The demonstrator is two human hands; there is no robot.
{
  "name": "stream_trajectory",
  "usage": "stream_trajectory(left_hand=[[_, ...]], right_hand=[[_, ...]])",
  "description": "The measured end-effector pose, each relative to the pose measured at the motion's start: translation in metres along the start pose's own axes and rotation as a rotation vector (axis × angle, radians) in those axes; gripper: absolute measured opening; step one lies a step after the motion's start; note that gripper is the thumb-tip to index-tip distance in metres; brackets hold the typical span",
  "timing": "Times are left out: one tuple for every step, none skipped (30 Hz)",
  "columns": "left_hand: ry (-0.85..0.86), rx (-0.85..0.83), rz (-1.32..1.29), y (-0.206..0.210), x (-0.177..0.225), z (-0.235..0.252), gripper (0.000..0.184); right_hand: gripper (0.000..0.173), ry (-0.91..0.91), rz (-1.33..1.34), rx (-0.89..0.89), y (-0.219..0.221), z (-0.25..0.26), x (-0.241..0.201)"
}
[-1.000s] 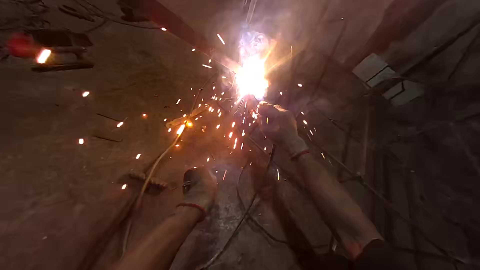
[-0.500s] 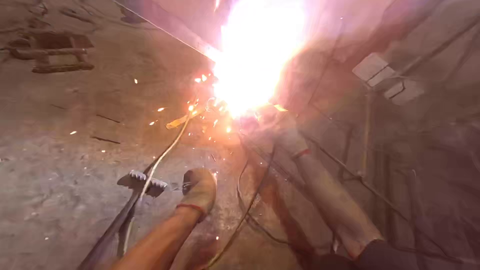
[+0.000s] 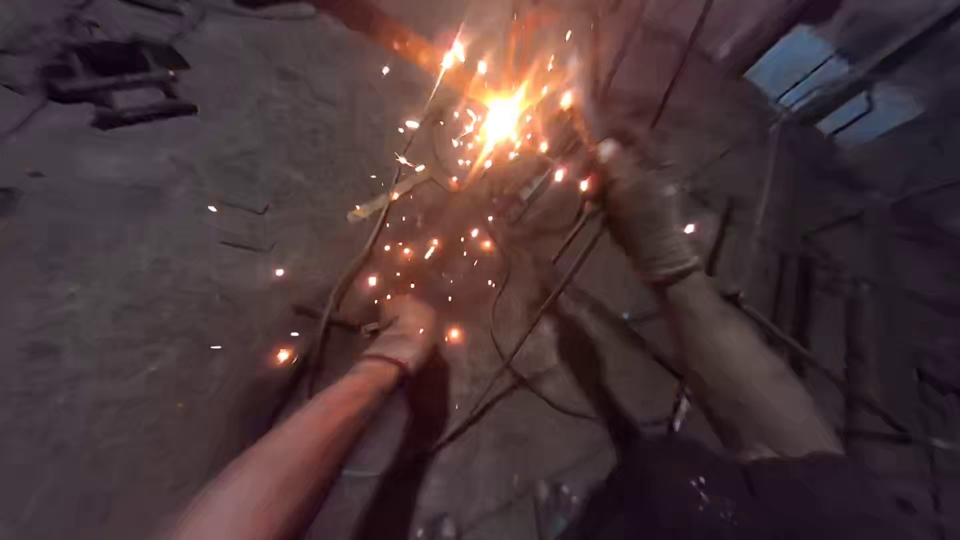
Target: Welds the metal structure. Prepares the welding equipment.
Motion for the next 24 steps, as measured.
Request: stream_trajectory(left_hand=[[0.006, 0.0, -0.036, 0.004, -0.007, -0.003, 0.033], [0.003, 0.008, -0.044, 0.007, -0.015, -0.004, 0.034], [-0.005, 0.021, -0.044, 0.012, -0.022, -0.005, 0.034], [-0.015, 0.039, -0.034, 0.02, -0.03, -0.006, 0.031], [-0.034, 0.065, -0.019, 0.03, -0.038, -0.004, 0.028], [-0.056, 0.087, -0.011, 0.042, -0.047, -0.002, 0.027], [-0.062, 0.124, -0.022, 0.054, -0.057, 0.001, 0.026], [-0.058, 0.156, -0.069, 0.064, -0.064, 0.001, 0.028], [-0.052, 0.163, -0.157, 0.071, -0.065, -0.002, 0.031], [-0.046, 0.162, -0.273, 0.079, -0.062, -0.008, 0.035], [-0.041, 0.152, -0.419, 0.086, -0.057, -0.016, 0.039], [-0.054, 0.133, -0.584, 0.094, -0.05, -0.024, 0.039], [-0.078, 0.107, -0.754, 0.102, -0.043, -0.031, 0.038], [-0.101, 0.081, -0.922, 0.11, -0.035, -0.038, 0.034], [-0.119, 0.058, -1.079, 0.118, -0.025, -0.044, 0.029], [-0.128, 0.047, -1.208, 0.124, -0.014, -0.049, 0.025], [-0.133, 0.041, -1.327, 0.13, -0.002, -0.052, 0.022], [-0.144, 0.03, -1.449, 0.134, 0.009, -0.053, 0.02], [-0.149, 0.011, -1.565, 0.135, 0.021, -0.055, 0.018], [-0.146, -0.007, -1.656, 0.135, 0.032, -0.057, 0.017], [-0.148, -0.025, -1.709, 0.137, 0.041, -0.059, 0.017], [-0.144, -0.051, -1.732, 0.142, 0.048, -0.061, 0.019], [-0.12, -0.078, -1.759, 0.145, 0.055, -0.063, 0.02], [-0.097, -0.105, -1.818, 0.147, 0.063, -0.062, 0.019]], right_hand=[[0.031, 0.062, 0.121, -0.012, -0.013, -0.016, -0.012], [0.035, 0.082, 0.199, -0.022, -0.028, -0.035, -0.023], [0.037, 0.069, 0.225, -0.04, -0.041, -0.054, -0.03], [0.038, 0.068, 0.218, -0.052, -0.049, -0.069, -0.036], [0.036, 0.069, 0.15, -0.053, -0.053, -0.085, -0.042], [0.033, 0.093, 0.084, -0.027, -0.054, -0.098, -0.043], [0.029, 0.127, -0.006, 0.017, -0.052, -0.11, -0.041], [0.037, 0.153, -0.114, 0.042, -0.051, -0.122, -0.035], [0.054, 0.159, -0.235, 0.032, -0.05, -0.132, -0.024], [0.068, 0.143, -0.353, -0.008, -0.05, -0.141, -0.011], [0.071, 0.122, -0.46, -0.06, -0.048, -0.148, 0.004], [0.068, 0.102, -0.543, -0.102, -0.046, -0.155, 0.02], [0.063, 0.109, -0.598, -0.141, -0.042, -0.163, 0.033], [0.059, 0.126, -0.623, -0.183, -0.039, -0.17, 0.045], [0.058, 0.151, -0.62, -0.225, -0.036, -0.176, 0.054], [0.058, 0.183, -0.584, -0.256, -0.034, -0.183, 0.063], [0.057, 0.241, -0.508, -0.28, -0.031, -0.188, 0.068], [0.055, 0.348, -0.397, -0.304, -0.029, -0.192, 0.07], [0.049, 0.468, -0.249, -0.316, -0.027, -0.194, 0.071], [0.045, 0.585, -0.089, -0.339, -0.026, -0.194, 0.073], [0.045, 0.671, 0.037, -0.377, -0.026, -0.196, 0.074], [0.05, 0.698, 0.113, -0.417, -0.027, -0.199, 0.075], [0.051, 0.681, 0.134, -0.453, -0.027, -0.201, 0.075], [0.046, 0.621, 0.061, -0.491, -0.026, -0.204, 0.073]])
Point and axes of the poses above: each hand's wrist, its own z-axis towards the middle knuckle, its own y-axis out of the palm, x = y × z, the point moved 1 cm from there along z, towards the middle knuckle, and after that the axes turned 2 degrees about -z, right-handed, at the moved point
